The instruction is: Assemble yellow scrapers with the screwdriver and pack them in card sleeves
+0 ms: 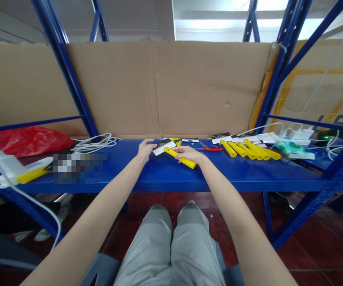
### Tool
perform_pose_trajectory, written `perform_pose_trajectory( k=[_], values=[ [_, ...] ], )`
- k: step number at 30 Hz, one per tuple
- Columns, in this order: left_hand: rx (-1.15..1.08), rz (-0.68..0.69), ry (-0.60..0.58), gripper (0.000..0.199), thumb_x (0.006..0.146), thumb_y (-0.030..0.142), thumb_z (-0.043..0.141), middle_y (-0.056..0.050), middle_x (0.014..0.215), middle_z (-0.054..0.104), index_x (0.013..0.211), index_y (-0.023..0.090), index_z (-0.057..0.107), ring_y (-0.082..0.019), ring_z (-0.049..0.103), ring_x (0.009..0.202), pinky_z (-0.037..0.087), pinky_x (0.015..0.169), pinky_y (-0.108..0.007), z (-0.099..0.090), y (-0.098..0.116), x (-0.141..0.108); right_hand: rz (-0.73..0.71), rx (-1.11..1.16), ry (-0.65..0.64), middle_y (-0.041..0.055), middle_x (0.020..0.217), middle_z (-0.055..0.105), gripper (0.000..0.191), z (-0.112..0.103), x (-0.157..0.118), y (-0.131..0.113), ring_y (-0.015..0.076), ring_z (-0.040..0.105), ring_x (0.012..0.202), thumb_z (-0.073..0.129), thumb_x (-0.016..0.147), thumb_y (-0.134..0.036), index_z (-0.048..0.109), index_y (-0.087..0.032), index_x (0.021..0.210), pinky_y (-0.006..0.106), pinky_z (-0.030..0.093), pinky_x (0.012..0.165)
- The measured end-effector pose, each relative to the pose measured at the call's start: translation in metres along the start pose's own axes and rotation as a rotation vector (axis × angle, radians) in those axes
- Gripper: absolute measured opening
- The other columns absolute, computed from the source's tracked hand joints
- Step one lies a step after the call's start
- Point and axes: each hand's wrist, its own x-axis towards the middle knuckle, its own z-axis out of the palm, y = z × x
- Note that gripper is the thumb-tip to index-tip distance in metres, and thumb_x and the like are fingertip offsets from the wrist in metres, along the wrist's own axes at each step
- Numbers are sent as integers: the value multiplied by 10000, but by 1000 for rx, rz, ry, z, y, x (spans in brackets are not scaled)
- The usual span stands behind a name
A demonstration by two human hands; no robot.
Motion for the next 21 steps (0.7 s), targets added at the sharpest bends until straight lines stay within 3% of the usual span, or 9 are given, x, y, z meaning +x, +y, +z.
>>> perform_pose_trajectory(
  k=[8,12,15,21],
  values=[
    [-8,3,-251,268,645,-57,610,28,559,614,830,133,649,-114,607,526,528,660,-288,0,-6,-1,25,149,-105,23,987,641,509,4,-11,-7,94,607,566,623,653,-48,547,-224,1124,238,550,541],
    [-16,-33,-288,271,688,-44,583,16,583,636,873,143,649,-119,624,550,521,647,-265,2,-5,-2,30,105,-87,23,989,638,517,5,-12,-10,76,583,510,591,683,-53,527,-232,1163,216,525,484],
    [-19,-89,-315,175,792,75,573,0,614,655,933,157,635,-117,624,531,497,571,-229,0,-1,-4,37,85,-2,17,940,647,567,3,-9,-12,75,569,486,552,709,-39,494,-247,1233,211,510,461],
    [14,-137,-562,210,842,315,598,-99,807,721,960,146,634,-141,660,587,448,472,-188,-3,4,-10,14,139,281,-2,771,646,593,-4,-3,-13,79,543,467,519,769,-68,425,-232,1331,194,475,443]
  ],
)
